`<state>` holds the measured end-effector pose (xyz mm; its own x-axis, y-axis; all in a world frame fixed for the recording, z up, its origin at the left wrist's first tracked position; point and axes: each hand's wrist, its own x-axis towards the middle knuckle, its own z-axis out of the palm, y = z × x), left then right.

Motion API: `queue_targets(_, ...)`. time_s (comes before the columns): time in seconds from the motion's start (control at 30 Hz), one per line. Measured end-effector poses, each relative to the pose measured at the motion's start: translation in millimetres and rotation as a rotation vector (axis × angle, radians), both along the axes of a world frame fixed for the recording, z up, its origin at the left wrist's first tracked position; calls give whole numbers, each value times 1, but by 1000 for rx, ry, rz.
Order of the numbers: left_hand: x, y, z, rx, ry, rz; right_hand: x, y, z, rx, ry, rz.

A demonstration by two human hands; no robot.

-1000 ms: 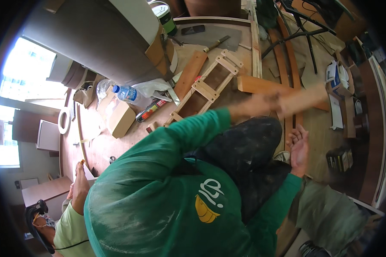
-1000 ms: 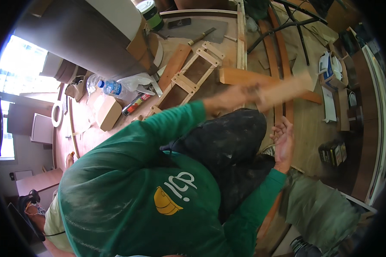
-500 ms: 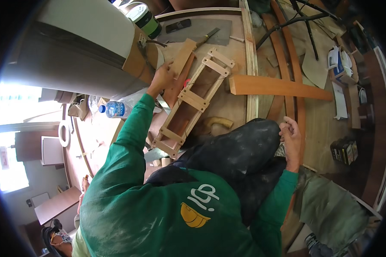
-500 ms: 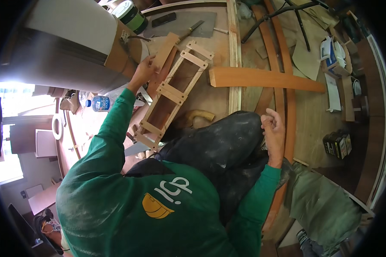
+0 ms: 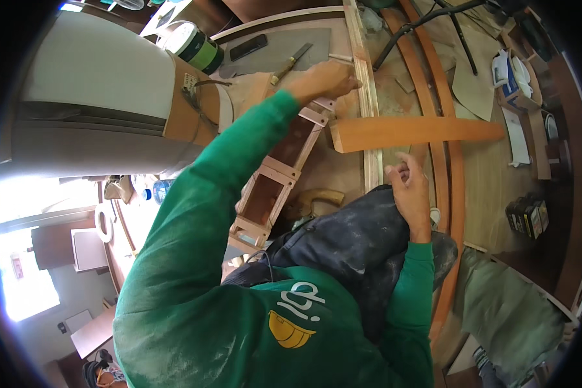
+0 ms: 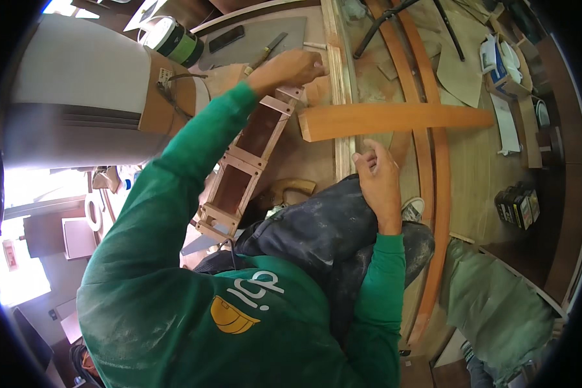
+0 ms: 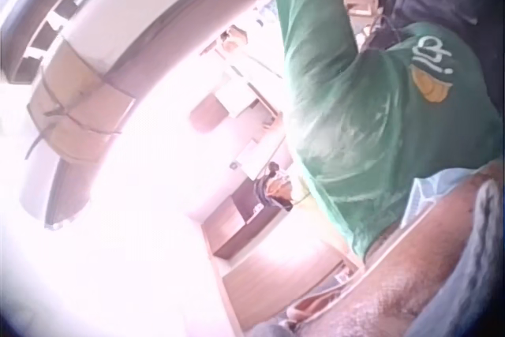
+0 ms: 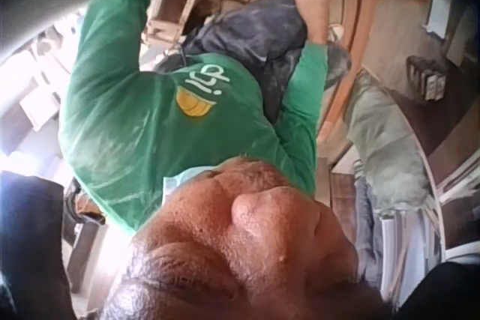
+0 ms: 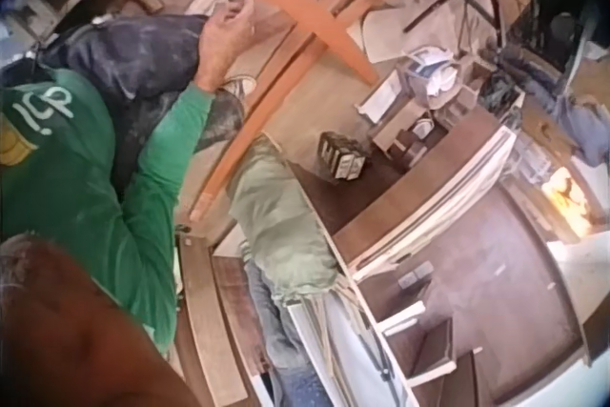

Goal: The person measures and cuts small wooden pieces, fits them into a jig, and سپس checks the alignment of curved wooden panels.

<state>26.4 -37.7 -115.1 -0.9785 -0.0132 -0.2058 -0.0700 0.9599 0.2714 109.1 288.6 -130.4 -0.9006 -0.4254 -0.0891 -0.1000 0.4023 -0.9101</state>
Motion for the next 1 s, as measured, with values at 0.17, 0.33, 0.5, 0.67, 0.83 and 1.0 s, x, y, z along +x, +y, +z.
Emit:
queue_targets(0.17,-65,2,-53,-299,-685,-136,-2,13,-12,-26,-18,-20)
queue_targets(0.33,-58,-2,-73,-201,-617,-23,-27,7,-19,-42,-433,-260)
queue_targets(0.5,-55,-42,-56,-75,11,121,-75,-22,-113,-354,-854,-503)
queue_targets(0.67,5,44,71,-126,822,-310,-112,-20,-151,-958,-966,-513)
queue_targets(0.83,120,89,166,206,784,33,-88,-15,-96,-1002,-675,-689)
queue_targets(1.0,202,90,181,299,969,57,3,14,-6,-1051,-494,-545)
